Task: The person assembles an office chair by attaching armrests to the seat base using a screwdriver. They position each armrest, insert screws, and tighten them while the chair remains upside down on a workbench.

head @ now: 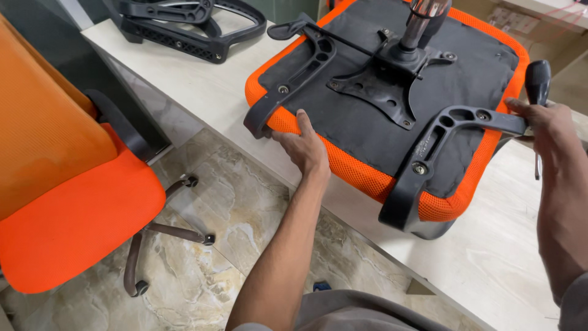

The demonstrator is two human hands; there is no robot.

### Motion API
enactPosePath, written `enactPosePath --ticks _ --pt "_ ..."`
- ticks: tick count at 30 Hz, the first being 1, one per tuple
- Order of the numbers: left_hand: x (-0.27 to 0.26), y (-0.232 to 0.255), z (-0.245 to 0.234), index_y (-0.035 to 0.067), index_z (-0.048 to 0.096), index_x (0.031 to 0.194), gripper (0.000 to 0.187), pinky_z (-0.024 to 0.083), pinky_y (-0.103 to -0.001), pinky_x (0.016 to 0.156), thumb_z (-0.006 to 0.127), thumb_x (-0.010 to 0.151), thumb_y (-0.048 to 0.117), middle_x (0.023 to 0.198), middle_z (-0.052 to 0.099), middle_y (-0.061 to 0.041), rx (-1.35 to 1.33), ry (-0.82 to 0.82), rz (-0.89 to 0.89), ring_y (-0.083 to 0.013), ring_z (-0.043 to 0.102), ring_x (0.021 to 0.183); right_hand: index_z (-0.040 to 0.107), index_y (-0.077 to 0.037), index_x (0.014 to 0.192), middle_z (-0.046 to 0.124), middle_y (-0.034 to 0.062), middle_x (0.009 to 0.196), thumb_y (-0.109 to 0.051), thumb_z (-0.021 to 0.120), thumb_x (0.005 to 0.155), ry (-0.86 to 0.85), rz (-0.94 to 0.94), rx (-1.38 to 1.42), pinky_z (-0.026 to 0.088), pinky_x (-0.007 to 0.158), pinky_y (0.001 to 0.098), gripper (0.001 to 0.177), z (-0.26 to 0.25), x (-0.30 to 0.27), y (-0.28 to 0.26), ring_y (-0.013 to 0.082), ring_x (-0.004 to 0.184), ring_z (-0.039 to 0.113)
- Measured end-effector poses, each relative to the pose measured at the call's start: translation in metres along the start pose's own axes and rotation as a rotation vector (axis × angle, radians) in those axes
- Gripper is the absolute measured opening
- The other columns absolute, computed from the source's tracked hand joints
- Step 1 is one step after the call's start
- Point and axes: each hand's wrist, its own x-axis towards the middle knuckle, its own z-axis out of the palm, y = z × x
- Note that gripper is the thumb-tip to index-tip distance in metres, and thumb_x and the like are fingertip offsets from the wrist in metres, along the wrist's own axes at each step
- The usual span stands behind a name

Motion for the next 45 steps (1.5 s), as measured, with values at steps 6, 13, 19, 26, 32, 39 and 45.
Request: enactPosePath --ticks 6,13,19,26,32,39,45 --pt "0.038 0.002 0.014 -0.005 0.009 0.153 0.085 0.048 -0.044 0.11 0.053 0.098 0.042 0.149 0.037 -0.031 -0.065 -0.048 0.02 -0.0405 0.051 0.135 0.068 0.0 0.099 0.066 0.0046 0.087 -0.035 0.09 0.091 0.107 0.039 -0.103 0.05 0.057 0.0328 0.043 0.007 -0.01 -0.012 0.0143 0.069 0.062" --pt "0.096 0.013 0.011 -0.002 0.016 0.153 0.083 0.043 -0.043 0.115 0.058 0.096 0.041 0.154 0.036 -0.028 -0.106 -0.089 -0.036 -0.0384 0.049 0.139 0.071 0.0 0.096 0.066 0.0098 0.085 -0.042 0.088 0.091 0.17 0.089 -0.244 0.045 0.053 0.0366 0.046 0.035 -0.054 -0.037 0.0182 0.064 0.061" --pt "0.162 0.011 0.007 -0.001 0.016 0.155 0.089 0.042 -0.043 0.116 0.066 0.093 0.039 0.157 0.037 -0.025 -0.132 -0.139 -0.035 -0.0353 0.05 0.14 0.071 0.003 0.092 0.07 0.0119 0.088 -0.04 0.088 0.087 0.223 0.062 -0.202 0.058 0.058 0.0321 0.047 0.067 -0.083 -0.054 0.0177 0.067 0.067" --pt "0.212 0.027 0.004 0.0 0.017 0.155 0.086 0.038 -0.043 0.118 0.066 0.094 0.038 0.157 0.038 -0.022 -0.084 -0.249 -0.097 -0.0324 0.047 0.141 0.072 0.005 0.094 0.071 0.0128 0.089 -0.04 0.087 0.086 0.277 0.124 -0.183 0.059 0.058 0.0344 0.048 0.098 -0.108 -0.074 0.0194 0.073 0.07" --pt "0.207 0.031 0.0 0.0 0.013 0.155 0.088 0.039 -0.044 0.118 0.065 0.096 0.04 0.157 0.035 -0.023 -0.089 -0.271 -0.103 -0.0332 0.045 0.142 0.073 0.003 0.094 0.071 0.0111 0.088 -0.039 0.086 0.087 0.276 0.137 -0.143 0.058 0.059 0.0338 0.044 0.101 -0.117 -0.081 0.0181 0.071 0.068" --pt "0.131 0.003 -0.012 -0.005 0.021 0.152 0.091 0.036 -0.043 0.116 0.072 0.092 0.04 0.154 0.038 -0.023 -0.179 -0.287 -0.018 -0.0323 0.045 0.14 0.076 0.001 0.094 0.07 0.0085 0.086 -0.038 0.085 0.089 0.263 0.141 -0.059 0.048 0.056 0.0342 0.04 0.101 -0.099 -0.063 0.0156 0.066 0.061" --pt "0.058 0.008 -0.05 -0.013 0.054 0.139 0.072 0.044 -0.041 0.106 0.072 0.091 0.038 0.134 0.06 -0.027 -0.026 -0.481 -0.016 -0.0344 0.063 0.124 0.069 -0.007 0.114 0.07 0.0038 0.094 -0.031 0.074 0.098 0.158 -0.075 0.101 0.052 0.063 0.0322 0.029 0.091 -0.048 -0.026 0.012 0.075 0.064"
